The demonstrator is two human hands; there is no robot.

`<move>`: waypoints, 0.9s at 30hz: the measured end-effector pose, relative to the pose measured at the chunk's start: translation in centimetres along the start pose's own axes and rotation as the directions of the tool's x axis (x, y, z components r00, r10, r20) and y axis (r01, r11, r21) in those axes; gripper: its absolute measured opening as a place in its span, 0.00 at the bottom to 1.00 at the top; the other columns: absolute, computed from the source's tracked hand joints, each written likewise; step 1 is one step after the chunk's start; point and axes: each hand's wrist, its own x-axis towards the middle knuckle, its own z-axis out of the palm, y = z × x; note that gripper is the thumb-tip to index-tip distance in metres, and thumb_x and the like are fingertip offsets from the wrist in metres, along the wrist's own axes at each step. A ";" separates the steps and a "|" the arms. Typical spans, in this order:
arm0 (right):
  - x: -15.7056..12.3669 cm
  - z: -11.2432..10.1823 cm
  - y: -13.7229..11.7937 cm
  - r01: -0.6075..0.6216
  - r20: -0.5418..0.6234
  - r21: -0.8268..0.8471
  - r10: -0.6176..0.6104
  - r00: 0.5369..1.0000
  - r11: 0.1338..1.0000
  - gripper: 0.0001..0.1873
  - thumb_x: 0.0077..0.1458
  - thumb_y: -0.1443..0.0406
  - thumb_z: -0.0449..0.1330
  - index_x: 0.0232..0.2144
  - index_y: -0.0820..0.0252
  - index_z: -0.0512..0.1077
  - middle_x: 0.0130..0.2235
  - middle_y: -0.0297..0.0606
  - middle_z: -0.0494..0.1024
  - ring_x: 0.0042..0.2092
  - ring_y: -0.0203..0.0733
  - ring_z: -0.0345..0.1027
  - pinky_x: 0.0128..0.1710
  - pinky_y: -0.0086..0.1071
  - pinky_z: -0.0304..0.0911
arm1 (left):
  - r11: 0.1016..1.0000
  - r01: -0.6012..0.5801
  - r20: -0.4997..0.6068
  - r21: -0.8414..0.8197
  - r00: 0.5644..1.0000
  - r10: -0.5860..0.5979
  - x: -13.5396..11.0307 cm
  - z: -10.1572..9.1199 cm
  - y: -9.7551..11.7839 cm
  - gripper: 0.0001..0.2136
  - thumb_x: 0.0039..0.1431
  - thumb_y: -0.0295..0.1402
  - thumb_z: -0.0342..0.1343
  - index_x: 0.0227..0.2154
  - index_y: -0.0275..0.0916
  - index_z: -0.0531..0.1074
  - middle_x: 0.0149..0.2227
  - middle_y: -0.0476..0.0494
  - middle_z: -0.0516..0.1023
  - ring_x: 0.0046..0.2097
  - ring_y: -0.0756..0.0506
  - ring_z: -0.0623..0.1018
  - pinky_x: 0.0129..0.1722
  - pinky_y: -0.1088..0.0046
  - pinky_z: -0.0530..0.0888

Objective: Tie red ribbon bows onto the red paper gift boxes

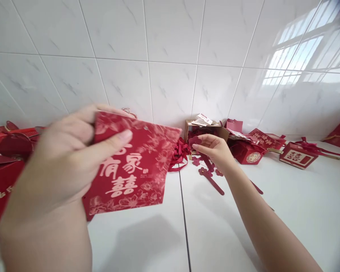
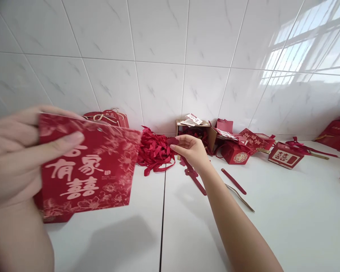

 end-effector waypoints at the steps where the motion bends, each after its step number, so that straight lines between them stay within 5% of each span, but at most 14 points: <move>1: -0.4 0.3 -1.0 0.007 0.000 0.127 -0.007 1.000 0.992 0.15 0.43 0.61 0.69 0.34 0.60 0.72 0.34 0.36 0.79 0.36 0.40 0.74 0.38 0.34 0.71 | 0.999 0.035 0.092 0.005 0.995 -0.036 0.0 0.7 0.2 0.08 0.52 0.28 0.62 0.36 0.35 0.73 0.31 0.50 0.80 0.28 0.51 0.78 0.24 0.81 0.75; 4: -1.8 1.3 -3.7 0.042 -0.015 0.294 -0.039 0.999 0.955 0.13 0.42 0.63 0.70 0.30 0.57 0.71 0.30 0.30 0.77 0.32 0.36 0.73 0.33 0.31 0.70 | 0.989 0.146 0.392 0.018 0.909 -0.141 0.0 2.1 0.1 0.05 0.56 0.28 0.58 0.37 0.37 0.73 0.40 0.46 0.80 0.38 0.46 0.80 0.34 0.76 0.79; 8: -3.5 2.3 -6.1 0.061 -0.024 0.337 -0.056 0.998 0.940 0.10 0.44 0.65 0.69 0.30 0.55 0.72 0.30 0.31 0.78 0.30 0.37 0.72 0.27 0.31 0.70 | 0.990 0.138 0.551 -0.001 0.827 -0.115 -0.1 2.6 -0.7 0.06 0.58 0.29 0.57 0.39 0.40 0.73 0.53 0.44 0.74 0.48 0.43 0.78 0.42 0.73 0.78; 12: -4.2 2.8 -7.1 0.069 -0.018 0.374 -0.068 0.998 0.925 0.09 0.45 0.67 0.69 0.29 0.56 0.73 0.30 0.33 0.79 0.30 0.38 0.73 0.27 0.32 0.70 | 0.986 0.168 0.586 -0.022 0.801 -0.123 -0.1 2.4 -0.7 0.05 0.60 0.29 0.55 0.39 0.41 0.71 0.57 0.44 0.71 0.46 0.44 0.79 0.40 0.74 0.79; 18: -4.1 3.0 -7.1 0.127 -0.186 0.356 -0.063 0.980 0.926 0.10 0.44 0.65 0.70 0.29 0.56 0.73 0.31 0.34 0.79 0.31 0.38 0.73 0.30 0.32 0.71 | 0.995 0.103 0.574 -0.019 0.816 -0.074 -0.2 2.3 -0.5 0.05 0.60 0.29 0.54 0.39 0.41 0.71 0.55 0.44 0.72 0.52 0.42 0.76 0.46 0.70 0.77; 22: -4.4 3.3 -7.3 0.116 -0.148 0.360 -0.066 0.987 0.926 0.09 0.44 0.66 0.69 0.30 0.56 0.74 0.30 0.34 0.78 0.30 0.37 0.72 0.28 0.31 0.70 | 0.999 0.044 0.623 0.012 0.781 -0.042 -0.5 2.7 -0.5 0.06 0.61 0.29 0.53 0.40 0.41 0.70 0.56 0.43 0.71 0.55 0.42 0.73 0.52 0.67 0.73; 27: -5.0 3.0 -7.6 0.127 -0.035 0.381 -0.124 0.992 0.916 0.10 0.48 0.65 0.68 0.35 0.52 0.76 0.34 0.34 0.78 0.34 0.38 0.72 0.33 0.31 0.70 | 0.998 0.035 0.609 0.056 0.791 -0.062 -0.7 2.7 -0.4 0.04 0.62 0.32 0.53 0.39 0.42 0.70 0.57 0.46 0.70 0.54 0.43 0.73 0.45 0.73 0.75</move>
